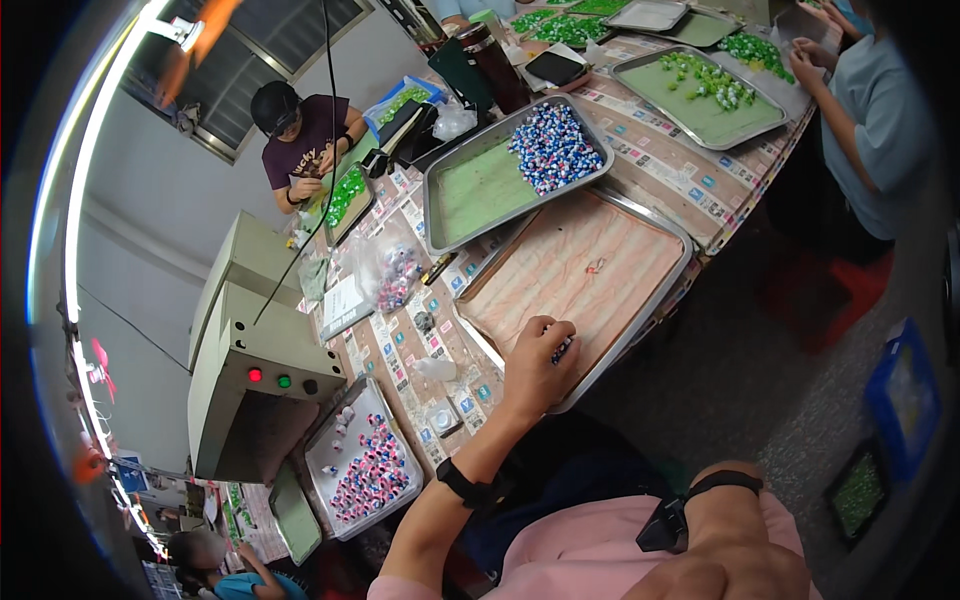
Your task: The person assembles small, round, multi-colored candy-like objects by hand. They pick up a white base and a colored cap from trays on the table, fit them together, and place the finished unit into a metal tray. The process is repetitive and performed in a workshop setting with other workers visible in the background.
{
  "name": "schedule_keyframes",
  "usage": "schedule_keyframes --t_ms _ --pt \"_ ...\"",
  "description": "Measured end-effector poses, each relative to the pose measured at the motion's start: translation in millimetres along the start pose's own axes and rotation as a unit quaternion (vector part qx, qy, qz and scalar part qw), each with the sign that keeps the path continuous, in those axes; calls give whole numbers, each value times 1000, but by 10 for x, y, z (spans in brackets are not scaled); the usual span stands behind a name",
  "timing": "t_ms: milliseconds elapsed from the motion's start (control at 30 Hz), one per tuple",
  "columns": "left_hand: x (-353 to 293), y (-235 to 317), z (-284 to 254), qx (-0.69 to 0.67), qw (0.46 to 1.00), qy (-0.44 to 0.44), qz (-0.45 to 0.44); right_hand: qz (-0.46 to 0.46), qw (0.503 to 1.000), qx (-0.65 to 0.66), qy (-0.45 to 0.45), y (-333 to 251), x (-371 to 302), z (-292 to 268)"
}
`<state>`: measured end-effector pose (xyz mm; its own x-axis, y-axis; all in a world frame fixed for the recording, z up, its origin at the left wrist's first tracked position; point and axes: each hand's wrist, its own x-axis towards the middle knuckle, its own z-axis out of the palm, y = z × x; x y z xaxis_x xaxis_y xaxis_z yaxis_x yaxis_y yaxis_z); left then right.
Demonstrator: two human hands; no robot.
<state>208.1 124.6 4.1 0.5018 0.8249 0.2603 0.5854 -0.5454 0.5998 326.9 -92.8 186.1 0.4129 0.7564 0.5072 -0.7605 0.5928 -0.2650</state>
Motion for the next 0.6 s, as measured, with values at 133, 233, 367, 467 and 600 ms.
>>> schedule_keyframes --t_ms 133,233,367,467,600 --pt "-44 -38 -4 46 997 11 66 2 986 132 -97 -5 130 -149" --pt "-71 74 -100 43 998 -5 56 16 961 179 -209 -5 297 -372" --pt "-109 83 -155 -139 989 -12 -47 -17 951 191 -241 14 371 -487" --pt "-172 7 -166 -238 963 18 -128 3 950 198 -243 46 281 -332" --pt "-158 -84 -252 -244 963 6 -118 1 945 205 -257 150 228 -176"
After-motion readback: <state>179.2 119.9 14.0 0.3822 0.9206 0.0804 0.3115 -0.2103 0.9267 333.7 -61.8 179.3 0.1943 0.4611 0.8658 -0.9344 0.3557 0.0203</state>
